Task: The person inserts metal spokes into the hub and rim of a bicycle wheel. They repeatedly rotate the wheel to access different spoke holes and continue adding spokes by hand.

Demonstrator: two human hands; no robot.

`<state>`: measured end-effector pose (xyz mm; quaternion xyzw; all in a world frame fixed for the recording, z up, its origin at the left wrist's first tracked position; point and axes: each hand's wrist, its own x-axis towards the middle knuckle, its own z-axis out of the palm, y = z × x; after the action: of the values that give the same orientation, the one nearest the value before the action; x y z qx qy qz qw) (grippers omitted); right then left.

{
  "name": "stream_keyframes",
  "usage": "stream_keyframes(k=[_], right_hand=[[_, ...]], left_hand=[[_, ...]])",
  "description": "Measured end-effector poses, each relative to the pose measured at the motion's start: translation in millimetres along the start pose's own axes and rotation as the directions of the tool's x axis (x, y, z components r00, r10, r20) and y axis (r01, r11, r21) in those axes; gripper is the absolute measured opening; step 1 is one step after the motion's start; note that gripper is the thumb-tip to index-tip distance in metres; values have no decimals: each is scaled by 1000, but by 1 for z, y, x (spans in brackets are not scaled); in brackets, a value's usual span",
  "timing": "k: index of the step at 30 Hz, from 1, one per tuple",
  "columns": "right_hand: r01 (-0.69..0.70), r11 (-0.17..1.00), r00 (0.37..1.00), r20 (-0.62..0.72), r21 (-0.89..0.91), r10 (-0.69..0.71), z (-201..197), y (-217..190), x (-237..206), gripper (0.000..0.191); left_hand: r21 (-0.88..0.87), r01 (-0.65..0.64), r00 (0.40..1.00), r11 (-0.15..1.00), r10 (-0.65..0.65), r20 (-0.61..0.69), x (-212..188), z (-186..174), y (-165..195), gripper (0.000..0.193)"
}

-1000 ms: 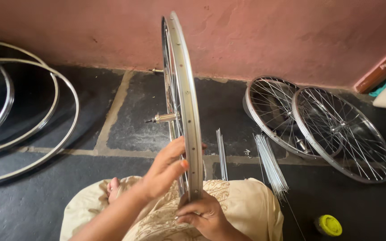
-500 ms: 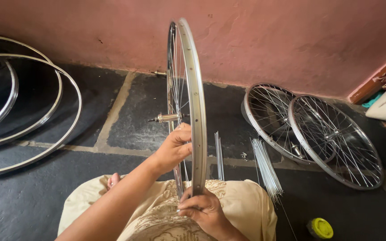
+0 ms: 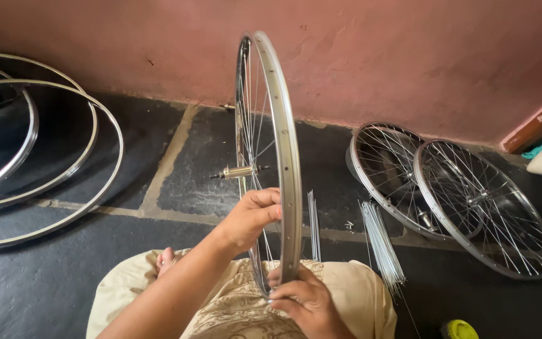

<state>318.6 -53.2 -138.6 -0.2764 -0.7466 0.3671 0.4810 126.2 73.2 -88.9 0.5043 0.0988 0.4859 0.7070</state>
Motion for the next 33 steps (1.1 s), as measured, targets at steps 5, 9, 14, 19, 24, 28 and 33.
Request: stream_keyframes(k=[5, 9, 14, 19, 24, 28, 33], right_hand=[[-159, 792, 963, -270, -589, -7, -49, -51, 14, 17], [-29, 818, 903, -367, -574, -226, -48, -82, 48, 19], [71, 776, 892, -308, -627, -331, -30, -112, 89, 22], [88, 591, 875, -221, -802, -430, -16, -121, 115, 27], [83, 496, 896, -154, -865, -418, -10, -123, 119, 29], [75, 422, 880, -140, -903, -454, -1, -118, 120, 28], [84, 474, 848, -188, -876, -496, -3, -114, 120, 24]], left_hand=[[-44, -50, 998, 998, 48, -45, 1, 5, -11, 18], [-31, -43, 994, 999, 40, -106, 2, 6, -16, 18], [-55, -93, 989, 994, 86, -121, 1, 5, -12, 18], [-99, -107, 991, 989, 98, -87, 3, 9, -10, 20], [-97, -110, 988, 989, 99, -117, 3, 11, -13, 19], [-84, -105, 987, 991, 93, -134, 1, 10, -15, 20], [-87, -131, 984, 988, 119, -135, 3, 13, -16, 18]])
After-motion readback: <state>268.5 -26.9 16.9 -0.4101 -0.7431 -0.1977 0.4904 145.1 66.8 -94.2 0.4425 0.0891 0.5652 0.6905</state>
